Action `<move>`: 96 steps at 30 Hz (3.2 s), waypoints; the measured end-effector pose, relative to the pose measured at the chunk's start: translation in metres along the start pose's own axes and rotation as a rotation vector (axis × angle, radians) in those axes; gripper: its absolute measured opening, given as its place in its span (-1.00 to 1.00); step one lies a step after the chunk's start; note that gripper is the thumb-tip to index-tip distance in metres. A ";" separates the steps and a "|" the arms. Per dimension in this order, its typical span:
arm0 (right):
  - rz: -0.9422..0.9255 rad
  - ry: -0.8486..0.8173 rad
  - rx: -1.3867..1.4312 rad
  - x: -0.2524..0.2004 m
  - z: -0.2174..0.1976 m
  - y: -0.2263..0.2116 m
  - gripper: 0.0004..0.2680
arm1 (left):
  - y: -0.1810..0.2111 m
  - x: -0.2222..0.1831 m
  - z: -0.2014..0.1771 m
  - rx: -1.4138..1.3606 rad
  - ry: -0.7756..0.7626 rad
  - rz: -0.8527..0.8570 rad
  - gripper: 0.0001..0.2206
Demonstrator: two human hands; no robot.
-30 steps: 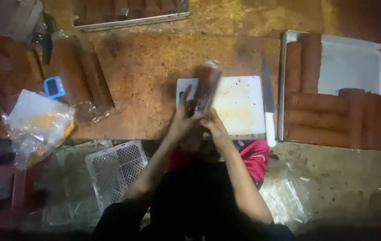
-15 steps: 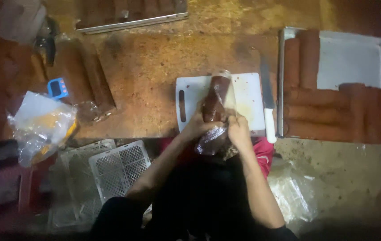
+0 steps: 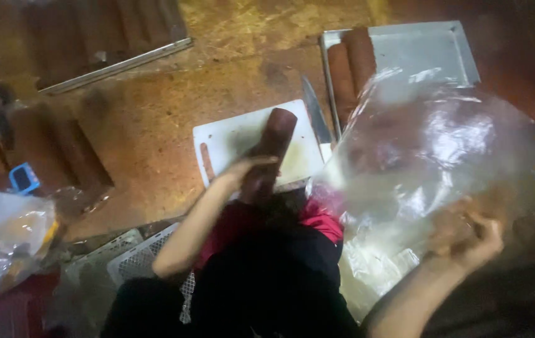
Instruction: Cutting long brown pastry rolls into segments and arranging them neatly in a metal tray.
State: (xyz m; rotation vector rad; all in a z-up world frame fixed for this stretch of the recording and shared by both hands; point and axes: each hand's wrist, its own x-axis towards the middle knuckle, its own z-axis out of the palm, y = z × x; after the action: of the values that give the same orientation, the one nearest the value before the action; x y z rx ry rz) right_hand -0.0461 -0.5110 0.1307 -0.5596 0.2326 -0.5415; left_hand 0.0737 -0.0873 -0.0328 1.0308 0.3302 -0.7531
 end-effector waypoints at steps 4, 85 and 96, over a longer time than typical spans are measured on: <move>-0.190 0.484 -0.160 -0.024 -0.124 -0.063 -0.64 | 0.048 -0.015 -0.007 0.438 0.041 0.148 -0.30; 0.414 -0.669 -1.698 0.001 0.008 0.278 -0.61 | 0.052 0.006 0.051 1.237 0.146 0.999 -0.75; 0.643 -0.564 -1.933 -0.109 -0.040 0.150 -0.59 | 0.055 -0.010 0.049 1.181 0.149 0.814 -0.68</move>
State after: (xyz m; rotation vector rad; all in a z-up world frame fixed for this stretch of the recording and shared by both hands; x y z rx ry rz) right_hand -0.0883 -0.3622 0.0204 -2.3437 0.3246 0.6986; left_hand 0.1002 -0.1094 0.0329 2.1420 -0.4896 -0.0463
